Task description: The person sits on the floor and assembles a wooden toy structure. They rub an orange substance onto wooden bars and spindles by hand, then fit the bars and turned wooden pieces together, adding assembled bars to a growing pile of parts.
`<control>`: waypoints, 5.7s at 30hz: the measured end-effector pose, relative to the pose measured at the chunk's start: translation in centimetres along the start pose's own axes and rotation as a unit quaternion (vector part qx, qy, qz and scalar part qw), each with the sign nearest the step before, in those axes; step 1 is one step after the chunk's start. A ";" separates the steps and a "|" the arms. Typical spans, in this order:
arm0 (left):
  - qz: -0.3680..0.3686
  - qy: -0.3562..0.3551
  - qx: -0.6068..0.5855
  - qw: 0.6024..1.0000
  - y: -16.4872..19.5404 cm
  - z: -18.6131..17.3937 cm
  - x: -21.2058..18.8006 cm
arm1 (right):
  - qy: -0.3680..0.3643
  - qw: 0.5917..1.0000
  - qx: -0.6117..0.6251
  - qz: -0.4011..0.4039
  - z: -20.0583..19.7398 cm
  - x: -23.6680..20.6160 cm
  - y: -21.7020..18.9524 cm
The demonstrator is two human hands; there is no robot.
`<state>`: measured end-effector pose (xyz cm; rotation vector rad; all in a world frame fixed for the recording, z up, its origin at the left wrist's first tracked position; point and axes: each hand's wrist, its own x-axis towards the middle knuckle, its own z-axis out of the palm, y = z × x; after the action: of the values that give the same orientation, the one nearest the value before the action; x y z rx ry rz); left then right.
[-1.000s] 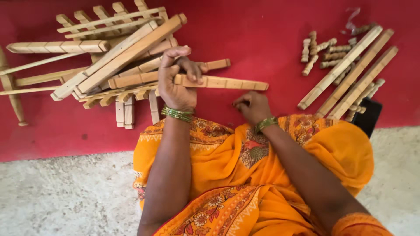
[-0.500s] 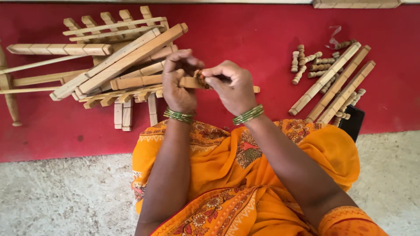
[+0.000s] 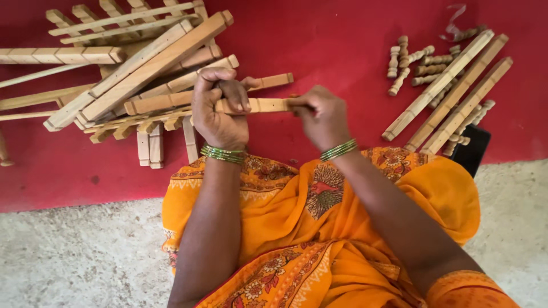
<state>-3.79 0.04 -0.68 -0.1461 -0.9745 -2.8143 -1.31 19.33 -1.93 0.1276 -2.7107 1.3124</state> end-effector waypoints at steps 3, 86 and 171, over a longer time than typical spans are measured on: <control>-0.001 -0.007 -0.005 1.000 -0.6 -0.3 0.3 | 0.004 0.997 -0.053 0.050 -1.3 -0.3 5.6; 0.054 -0.005 0.106 0.993 0.3 1.4 0.3 | -0.273 0.864 -0.292 0.307 -3.8 -1.7 7.9; 0.073 0.023 0.072 0.994 0.2 0.8 0.8 | 0.005 0.999 0.050 -0.005 -0.7 0.2 8.6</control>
<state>-4.49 0.29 0.16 -0.1291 -1.1037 -2.5941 -2.60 25.16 -8.15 0.1437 -2.6319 1.4419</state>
